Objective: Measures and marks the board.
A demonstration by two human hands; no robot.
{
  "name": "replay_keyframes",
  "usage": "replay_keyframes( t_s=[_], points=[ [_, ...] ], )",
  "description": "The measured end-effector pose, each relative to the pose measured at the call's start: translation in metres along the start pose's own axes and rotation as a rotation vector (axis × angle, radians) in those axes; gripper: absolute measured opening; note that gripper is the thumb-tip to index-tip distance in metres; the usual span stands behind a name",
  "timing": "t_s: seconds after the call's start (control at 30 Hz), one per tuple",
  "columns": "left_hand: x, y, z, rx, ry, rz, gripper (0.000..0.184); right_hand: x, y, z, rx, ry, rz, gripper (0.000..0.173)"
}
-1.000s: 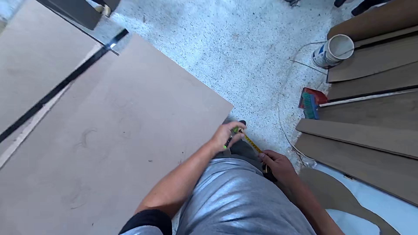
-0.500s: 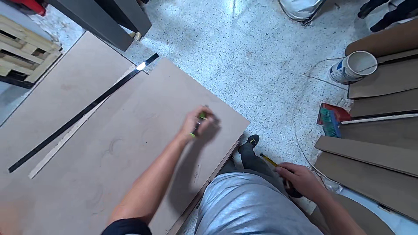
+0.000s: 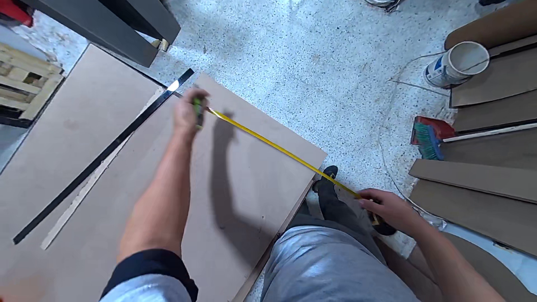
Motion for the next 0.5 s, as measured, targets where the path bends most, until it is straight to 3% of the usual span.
replay_keyframes(
  t_s=[0.07,0.17,0.27,0.37,0.5],
  points=[
    [0.046,0.028,0.022,-0.263,0.014,-0.124,0.030,-0.022,0.004,-0.006,-0.063,-0.012,0.030,0.026],
    [0.052,0.013,0.007,-0.452,0.185,-0.063,0.042,-0.003,-0.011,0.002,-0.101,-0.002,0.012,0.028],
    [0.042,-0.051,-0.022,-0.347,0.392,0.015,0.058,0.040,-0.033,0.043,-0.108,-0.003,-0.026,0.027],
    [0.054,-0.112,-0.035,-0.210,0.332,0.097,0.057,0.070,-0.051,0.074,-0.112,0.012,-0.076,0.026],
    [0.065,-0.140,-0.029,-0.075,0.211,0.277,0.050,0.085,-0.056,0.093,-0.126,0.017,-0.129,0.029]
  ],
)
Point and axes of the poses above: each hand's wrist, its own z-axis towards the middle knuckle, its own y-axis out of the back of the hand, x = y × z, the point moved 2 cm from there along z, towards the middle knuckle, and after that the axes turned 6 degrees about -x, right-handed, at the moved point
